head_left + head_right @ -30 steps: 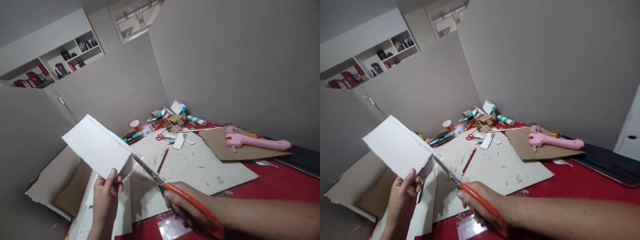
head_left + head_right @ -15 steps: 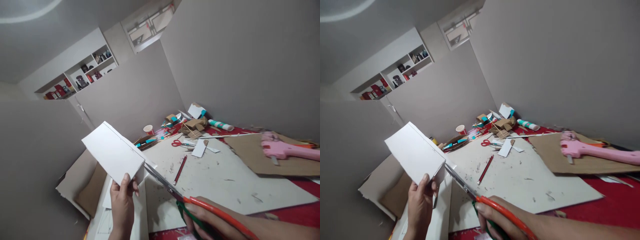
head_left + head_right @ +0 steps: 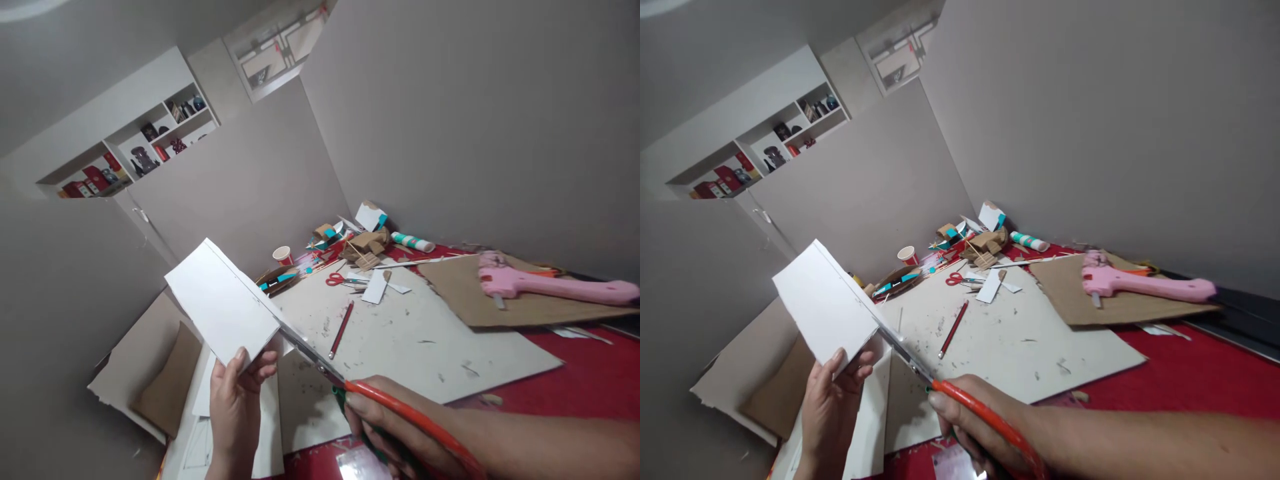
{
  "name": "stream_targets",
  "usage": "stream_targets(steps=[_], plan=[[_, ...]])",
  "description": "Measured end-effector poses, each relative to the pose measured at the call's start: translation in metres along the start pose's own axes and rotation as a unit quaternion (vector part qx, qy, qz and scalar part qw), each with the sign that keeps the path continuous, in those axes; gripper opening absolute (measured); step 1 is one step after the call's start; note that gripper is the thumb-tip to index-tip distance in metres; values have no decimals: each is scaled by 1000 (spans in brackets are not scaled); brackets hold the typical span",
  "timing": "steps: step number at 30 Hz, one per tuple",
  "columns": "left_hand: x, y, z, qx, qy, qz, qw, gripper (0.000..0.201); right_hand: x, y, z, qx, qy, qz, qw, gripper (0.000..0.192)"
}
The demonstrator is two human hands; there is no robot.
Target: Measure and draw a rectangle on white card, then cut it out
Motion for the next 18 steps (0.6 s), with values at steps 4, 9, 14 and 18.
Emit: stream_targets(steps=[4,9,14,18], plan=[[5,0,-11,11,6,15,1000,36,3,8,-5,9,-17,-26,999,72],[11,8,-23,41,3,86,995,32,7,27,-9,2,-16,-36,999,76],[6,9,-32,85,-17,155,984,32,8,34,-11,-7,-10,-31,999,72],[7,10,-44,111,-14,206,972,25,7,32,-11,-3,-16,-10,1000,77]])
Point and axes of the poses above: each hand's wrist, its own z-axis towards the middle knuckle, its own x-axis out of the palm, y = z × x, the point moved 10 cm from there along z, towards the middle knuckle, and after that the axes turned 5 degrees about z, right-handed, at the moved point
